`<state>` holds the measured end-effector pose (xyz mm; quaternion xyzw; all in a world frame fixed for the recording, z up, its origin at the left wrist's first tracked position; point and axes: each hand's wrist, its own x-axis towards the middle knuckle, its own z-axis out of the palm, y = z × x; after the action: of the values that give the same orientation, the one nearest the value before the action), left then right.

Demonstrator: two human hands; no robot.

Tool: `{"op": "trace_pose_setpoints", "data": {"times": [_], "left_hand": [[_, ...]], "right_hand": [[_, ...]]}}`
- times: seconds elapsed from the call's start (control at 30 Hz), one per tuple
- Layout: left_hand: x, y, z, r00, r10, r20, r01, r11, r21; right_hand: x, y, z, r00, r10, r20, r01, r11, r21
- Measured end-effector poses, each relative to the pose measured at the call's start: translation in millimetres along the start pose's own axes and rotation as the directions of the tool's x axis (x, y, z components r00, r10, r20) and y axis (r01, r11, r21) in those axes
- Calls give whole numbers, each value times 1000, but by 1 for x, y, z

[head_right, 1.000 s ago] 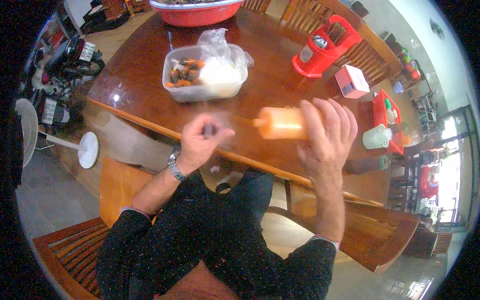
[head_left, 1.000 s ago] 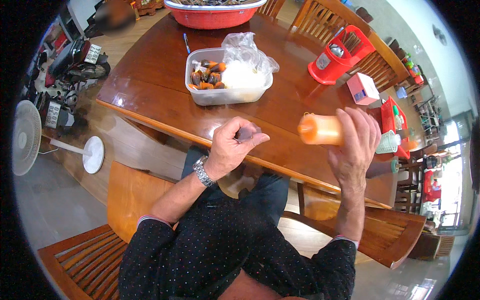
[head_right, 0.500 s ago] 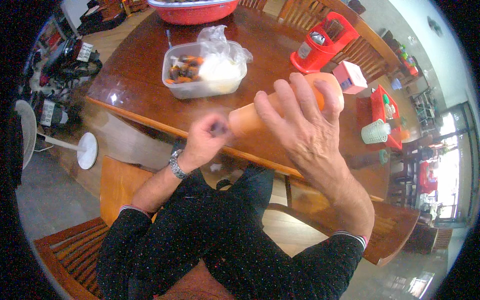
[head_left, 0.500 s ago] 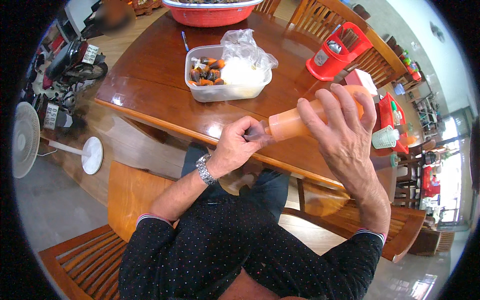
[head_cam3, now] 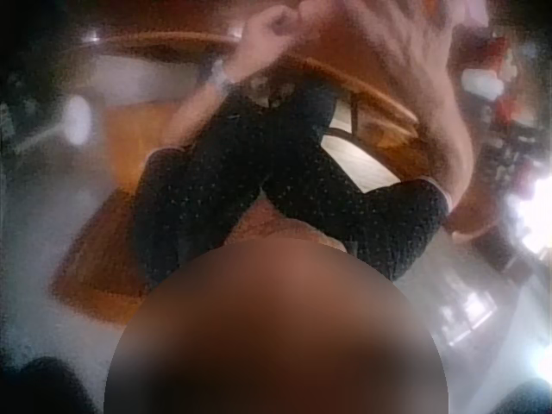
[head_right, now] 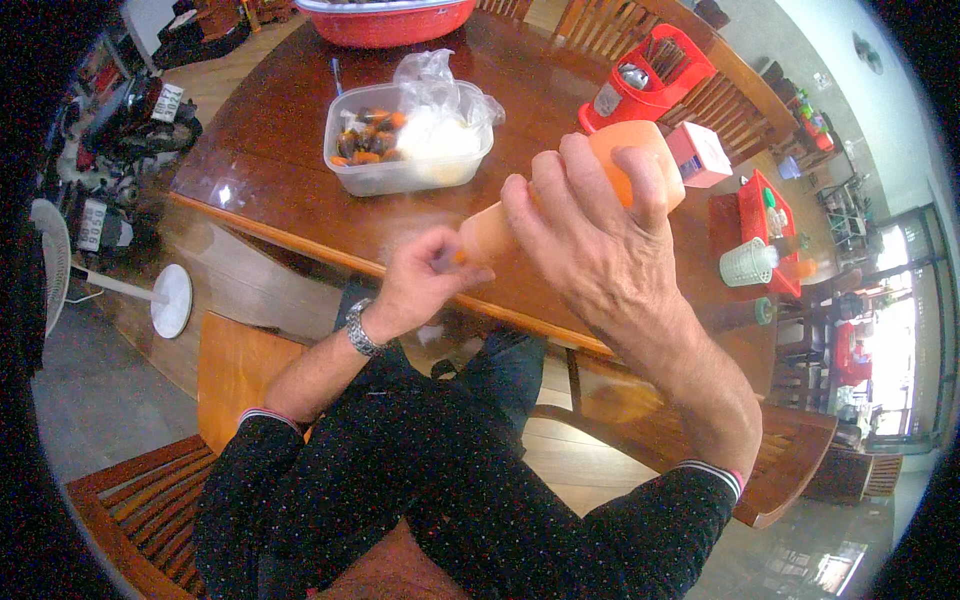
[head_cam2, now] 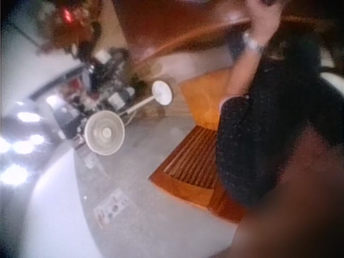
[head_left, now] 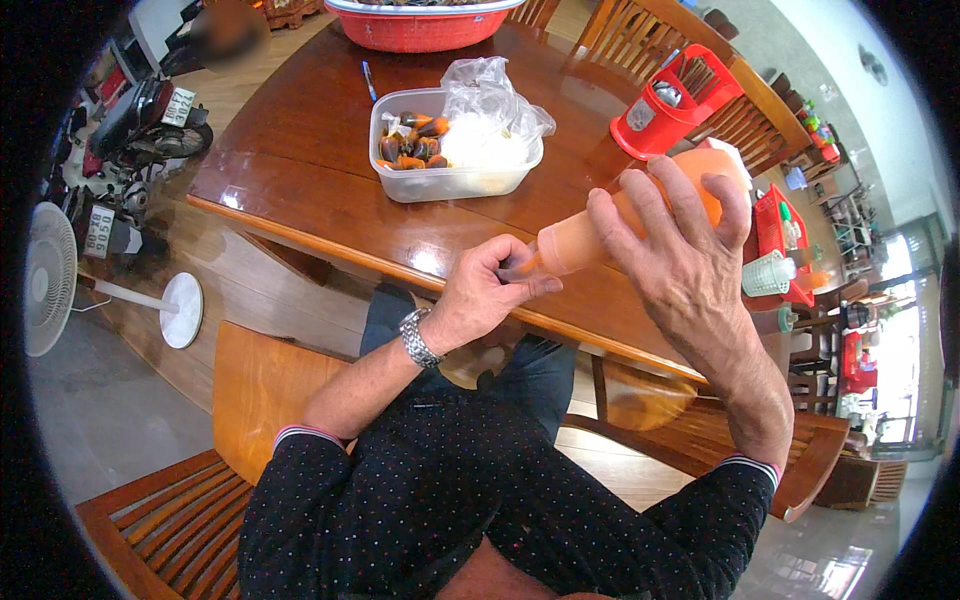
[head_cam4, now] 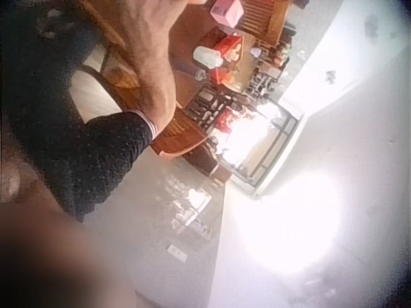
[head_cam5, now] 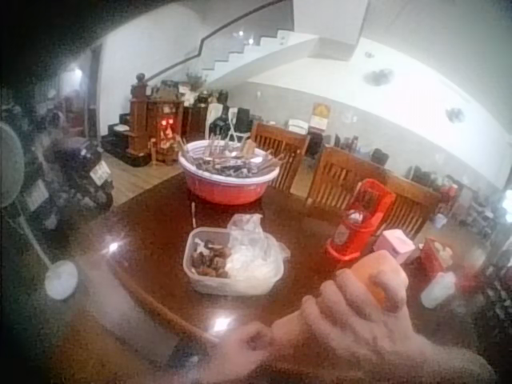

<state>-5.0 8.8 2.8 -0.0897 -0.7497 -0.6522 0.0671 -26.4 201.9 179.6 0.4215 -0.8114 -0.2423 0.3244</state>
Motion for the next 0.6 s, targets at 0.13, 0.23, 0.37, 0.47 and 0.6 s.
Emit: {"op": "trace_pose_setpoints", "data": {"times": [0.13,0.23,0.37,0.47,0.6], "left_hand": [[1,-2,2,1000,11,-6,-11,997,-70],[1,-2,2,1000,13,-8,-14,997,-70],[0,0,2,1000,4,1,-4,995,-104],[0,0,2,1000,-9,-1,9,993,-117],[1,-1,2,1000,-7,-10,6,994,-105]], "right_hand": [[1,0,-2,999,-2,37,2,1000,15],[1,0,-2,999,-6,45,5,1000,19],[3,0,-2,998,-4,60,2,999,32],[4,0,-3,998,0,58,-3,999,44],[6,1,-3,998,-6,62,3,999,52]]}}
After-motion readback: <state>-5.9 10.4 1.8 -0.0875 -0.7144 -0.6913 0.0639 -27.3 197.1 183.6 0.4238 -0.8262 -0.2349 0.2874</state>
